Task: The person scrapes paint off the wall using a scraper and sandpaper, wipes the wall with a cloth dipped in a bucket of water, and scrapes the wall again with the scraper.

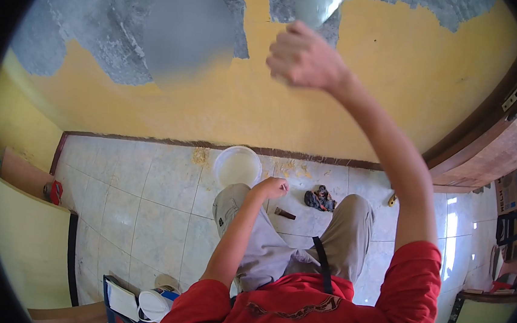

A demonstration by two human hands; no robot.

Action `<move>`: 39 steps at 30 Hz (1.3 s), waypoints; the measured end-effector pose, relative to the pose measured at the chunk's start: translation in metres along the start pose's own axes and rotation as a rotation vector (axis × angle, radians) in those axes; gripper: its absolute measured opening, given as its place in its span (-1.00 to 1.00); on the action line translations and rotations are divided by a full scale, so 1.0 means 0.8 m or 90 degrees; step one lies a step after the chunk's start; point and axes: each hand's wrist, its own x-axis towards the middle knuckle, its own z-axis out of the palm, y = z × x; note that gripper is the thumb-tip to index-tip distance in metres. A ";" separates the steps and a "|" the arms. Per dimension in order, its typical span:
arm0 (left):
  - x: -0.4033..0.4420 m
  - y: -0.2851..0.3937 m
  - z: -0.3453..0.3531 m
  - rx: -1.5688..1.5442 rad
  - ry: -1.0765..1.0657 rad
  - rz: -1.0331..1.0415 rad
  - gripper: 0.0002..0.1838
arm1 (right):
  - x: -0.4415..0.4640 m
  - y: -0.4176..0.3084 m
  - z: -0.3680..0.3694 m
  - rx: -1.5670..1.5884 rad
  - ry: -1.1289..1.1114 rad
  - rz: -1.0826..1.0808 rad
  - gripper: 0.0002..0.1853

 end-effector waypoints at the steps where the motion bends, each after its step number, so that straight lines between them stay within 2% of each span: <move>1: -0.001 0.002 -0.001 -0.002 -0.003 0.003 -0.74 | -0.001 0.027 0.010 0.010 0.006 -0.026 -0.80; 3: 0.004 -0.004 0.002 -0.023 -0.010 -0.001 -0.73 | -0.019 0.040 0.019 0.022 0.007 -0.047 -0.81; 5: 0.001 -0.010 0.002 -0.043 -0.013 -0.003 -0.73 | -0.066 0.028 0.039 -0.016 -0.094 -0.077 -0.84; 7: -0.001 -0.009 0.000 -0.025 0.003 -0.001 -0.73 | -0.122 -0.030 0.053 0.043 -0.141 -0.085 -0.85; 8: -0.004 -0.008 0.000 -0.029 0.005 0.005 -0.73 | -0.157 -0.069 0.065 0.093 -0.111 -0.059 -0.85; 9: -0.008 -0.009 -0.001 -0.043 0.009 0.011 -0.73 | -0.185 -0.108 0.066 0.140 -0.168 -0.040 -0.83; 10: -0.008 -0.010 -0.004 -0.056 0.015 0.018 -0.73 | -0.215 -0.147 0.069 0.214 -0.293 -0.007 -0.81; 11: -0.004 -0.014 -0.005 -0.055 0.022 0.025 -0.73 | -0.243 -0.183 0.078 0.355 -0.435 0.187 -0.77; 13: -0.002 -0.022 -0.001 0.001 0.010 0.026 -0.73 | -0.235 -0.186 0.065 0.428 -0.429 0.164 -0.76; 15: 0.000 -0.021 -0.002 0.000 0.014 0.027 -0.74 | -0.219 -0.171 0.063 0.343 -0.332 0.097 -0.77; 17: -0.004 -0.016 -0.001 0.001 0.008 0.023 -0.74 | -0.146 -0.109 0.031 0.257 -0.194 0.013 -0.78; 19: -0.002 -0.010 -0.002 -0.007 -0.009 -0.004 -0.74 | -0.082 -0.044 -0.001 0.224 -0.043 -0.017 -0.80; 21: 0.001 -0.009 0.000 -0.002 -0.011 0.003 -0.74 | -0.034 0.015 -0.036 0.145 0.048 -0.031 -0.79; 23: 0.002 -0.004 -0.002 0.007 -0.011 0.011 -0.73 | -0.033 0.065 -0.033 0.129 0.005 0.017 -0.78; 25: -0.005 0.009 -0.004 0.001 -0.033 -0.011 -0.72 | -0.048 0.072 -0.029 0.118 -0.038 0.066 -0.78; 27: -0.011 0.016 -0.005 0.017 -0.029 -0.013 -0.71 | -0.079 0.034 -0.012 0.216 -0.015 0.053 -0.81; 29: -0.013 0.015 -0.003 0.017 -0.024 -0.017 -0.71 | -0.122 -0.041 0.008 0.262 -0.162 0.133 -0.71; 30: -0.007 -0.002 0.002 0.000 -0.026 0.015 -0.72 | -0.154 -0.088 0.028 0.353 -0.184 0.181 -0.69; 31: -0.008 -0.002 0.004 0.001 -0.023 0.016 -0.72 | -0.181 -0.134 0.043 0.466 -0.178 0.251 -0.70; 32: -0.011 0.000 0.003 0.030 -0.024 0.005 -0.72 | -0.198 -0.183 0.048 0.535 -0.176 0.395 -0.69; 34: -0.017 0.006 0.000 0.081 -0.035 0.001 -0.72 | -0.255 -0.264 0.072 0.447 -0.181 0.558 -0.67; 35: -0.020 0.008 0.000 0.078 -0.036 -0.007 -0.72 | -0.297 -0.288 0.098 0.456 -0.180 0.559 -0.67; 37: -0.025 0.010 -0.001 0.048 -0.061 -0.070 -0.72 | -0.369 -0.340 0.134 0.568 -0.279 0.691 -0.62; 39: -0.033 0.007 -0.002 0.036 -0.077 -0.082 -0.72 | -0.369 -0.331 0.110 0.592 -0.542 0.623 -0.63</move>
